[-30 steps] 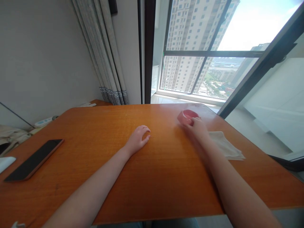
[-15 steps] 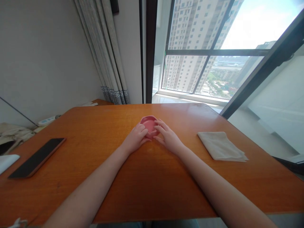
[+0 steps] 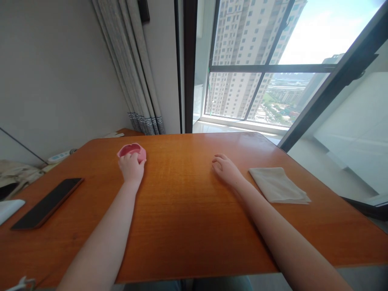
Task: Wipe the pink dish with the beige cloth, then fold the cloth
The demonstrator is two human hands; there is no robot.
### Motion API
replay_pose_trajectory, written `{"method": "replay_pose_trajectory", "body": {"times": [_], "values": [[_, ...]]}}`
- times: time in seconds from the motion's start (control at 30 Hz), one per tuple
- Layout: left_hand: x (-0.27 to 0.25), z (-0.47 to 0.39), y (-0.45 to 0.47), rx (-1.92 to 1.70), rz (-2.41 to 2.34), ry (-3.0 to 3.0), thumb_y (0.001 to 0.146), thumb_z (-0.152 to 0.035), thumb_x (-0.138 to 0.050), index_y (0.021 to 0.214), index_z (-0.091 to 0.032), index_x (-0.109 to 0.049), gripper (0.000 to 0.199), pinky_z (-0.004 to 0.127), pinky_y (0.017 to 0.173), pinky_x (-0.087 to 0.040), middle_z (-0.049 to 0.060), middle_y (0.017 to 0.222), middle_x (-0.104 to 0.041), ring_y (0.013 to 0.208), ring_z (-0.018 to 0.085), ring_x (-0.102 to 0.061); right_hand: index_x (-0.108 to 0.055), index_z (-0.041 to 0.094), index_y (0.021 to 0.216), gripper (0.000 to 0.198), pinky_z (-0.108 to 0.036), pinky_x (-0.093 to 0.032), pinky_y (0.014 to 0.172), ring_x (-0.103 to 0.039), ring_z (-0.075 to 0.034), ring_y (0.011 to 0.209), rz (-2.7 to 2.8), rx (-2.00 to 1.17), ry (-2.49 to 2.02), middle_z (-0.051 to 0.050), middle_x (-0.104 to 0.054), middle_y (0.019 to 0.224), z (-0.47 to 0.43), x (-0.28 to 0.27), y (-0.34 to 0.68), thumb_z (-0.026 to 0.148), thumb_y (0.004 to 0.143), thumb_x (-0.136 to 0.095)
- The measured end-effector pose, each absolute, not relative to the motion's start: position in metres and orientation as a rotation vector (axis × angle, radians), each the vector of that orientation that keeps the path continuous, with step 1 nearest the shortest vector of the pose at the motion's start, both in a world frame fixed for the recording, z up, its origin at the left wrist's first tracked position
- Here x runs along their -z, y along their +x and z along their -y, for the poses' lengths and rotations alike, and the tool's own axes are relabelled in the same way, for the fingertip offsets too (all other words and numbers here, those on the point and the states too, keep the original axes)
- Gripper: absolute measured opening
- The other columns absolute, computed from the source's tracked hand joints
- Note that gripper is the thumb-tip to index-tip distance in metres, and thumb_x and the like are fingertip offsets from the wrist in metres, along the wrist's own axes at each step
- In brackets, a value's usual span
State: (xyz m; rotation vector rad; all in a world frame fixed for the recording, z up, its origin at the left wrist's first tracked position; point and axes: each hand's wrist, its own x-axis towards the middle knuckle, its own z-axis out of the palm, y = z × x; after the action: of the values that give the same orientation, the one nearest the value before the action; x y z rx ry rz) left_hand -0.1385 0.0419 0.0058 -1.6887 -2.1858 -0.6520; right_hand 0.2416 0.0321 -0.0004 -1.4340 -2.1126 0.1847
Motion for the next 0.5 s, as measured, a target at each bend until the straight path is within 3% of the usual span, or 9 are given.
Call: {"method": "replay_pose_trajectory", "body": {"times": [0.23,0.5], "values": [[-0.001,-0.042,-0.139,0.602,2.321,-1.616,0.078,-0.032,-0.052,0.102,-0.016,-0.06,0.03,0.054,0.089,-0.035,0.017,0.11,-0.055,0.107,0.037,-0.044,-0.064,0.016,0.093,0.022,-0.032,-0.041,0.094,-0.056,-0.022,0.105,2.081,-0.14,-1.539,-0.011,-0.059,0.113,-0.03,-0.013,0.245,0.019,0.084,-0.045],[-0.001,-0.042,-0.14,0.577,2.382,-1.551,0.076,-0.029,-0.051,0.097,-0.014,-0.062,0.029,0.056,0.092,-0.036,0.018,0.11,-0.056,0.108,0.037,-0.045,-0.065,0.015,0.097,0.028,-0.031,-0.043,0.081,-0.06,-0.023,0.095,1.965,0.041,-1.956,-0.012,-0.064,0.102,-0.026,-0.041,0.272,0.024,0.086,-0.041]]}}
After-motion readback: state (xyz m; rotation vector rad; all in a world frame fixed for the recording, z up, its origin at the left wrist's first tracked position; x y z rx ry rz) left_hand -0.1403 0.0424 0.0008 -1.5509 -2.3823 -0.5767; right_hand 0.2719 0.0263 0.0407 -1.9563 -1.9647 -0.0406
